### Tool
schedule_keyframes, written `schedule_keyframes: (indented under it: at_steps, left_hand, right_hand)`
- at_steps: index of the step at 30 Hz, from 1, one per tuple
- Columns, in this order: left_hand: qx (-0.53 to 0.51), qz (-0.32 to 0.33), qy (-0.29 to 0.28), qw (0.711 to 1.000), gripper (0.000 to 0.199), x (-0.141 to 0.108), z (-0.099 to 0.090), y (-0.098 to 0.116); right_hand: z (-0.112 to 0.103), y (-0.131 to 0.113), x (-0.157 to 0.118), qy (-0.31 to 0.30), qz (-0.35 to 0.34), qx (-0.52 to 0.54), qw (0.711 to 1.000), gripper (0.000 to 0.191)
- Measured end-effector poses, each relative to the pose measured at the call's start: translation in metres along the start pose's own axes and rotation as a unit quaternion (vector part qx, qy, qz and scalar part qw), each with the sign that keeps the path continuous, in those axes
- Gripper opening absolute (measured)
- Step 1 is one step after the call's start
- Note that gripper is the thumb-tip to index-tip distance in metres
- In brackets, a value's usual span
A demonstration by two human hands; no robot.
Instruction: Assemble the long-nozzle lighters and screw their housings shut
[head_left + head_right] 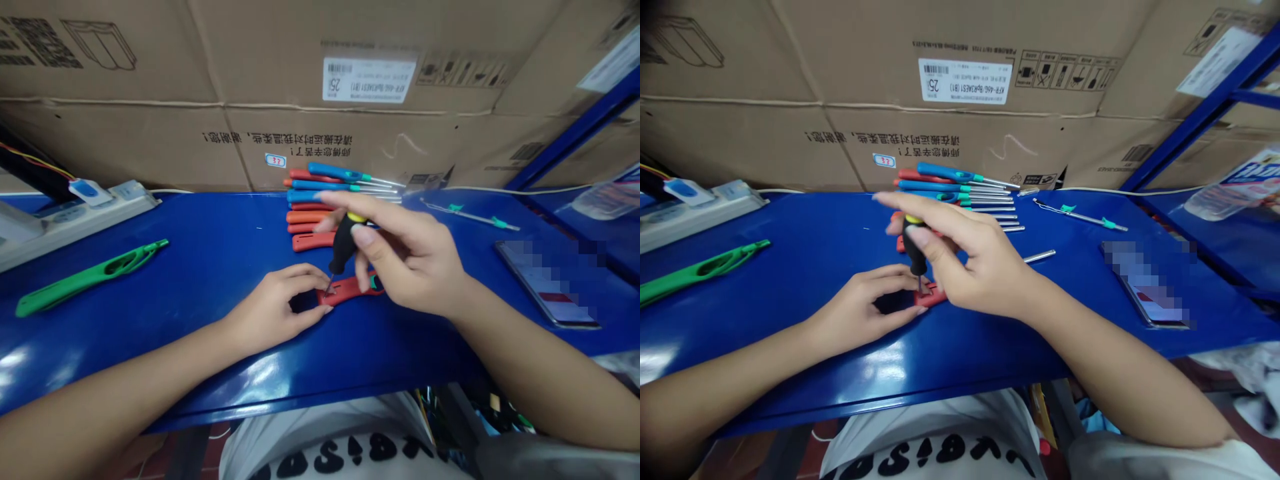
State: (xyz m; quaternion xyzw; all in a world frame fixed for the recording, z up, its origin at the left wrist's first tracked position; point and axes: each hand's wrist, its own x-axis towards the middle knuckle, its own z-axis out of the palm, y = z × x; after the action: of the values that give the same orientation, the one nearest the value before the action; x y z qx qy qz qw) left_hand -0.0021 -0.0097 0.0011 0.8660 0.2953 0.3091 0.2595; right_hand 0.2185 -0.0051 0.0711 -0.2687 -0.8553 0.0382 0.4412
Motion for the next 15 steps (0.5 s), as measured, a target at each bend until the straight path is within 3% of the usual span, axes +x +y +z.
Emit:
schedule_keyframes:
  at_steps: [5, 10, 15]
  left_hand:
    - [0.002, -0.001, -0.009, 1.000, 0.019, -0.0015, -0.0004, 0.0004]
    - [0.014, -0.022, -0.016, 1.000, 0.018, -0.0010, -0.0017, 0.0034]
    - [0.018, -0.006, -0.019, 1.000, 0.018, -0.0001, -0.0022, 0.0028]
  right_hand:
    - [0.0009, -0.0004, -0.0042, 0.063, -0.085, -0.115, 0.988, 0.019]
    - [0.0044, -0.0006, -0.0034, -0.010, -0.040, 0.018, 0.999, 0.035]
    - [0.0054, 0.0026, -0.0023, 0.055, -0.076, -0.065, 0.993, 0.030]
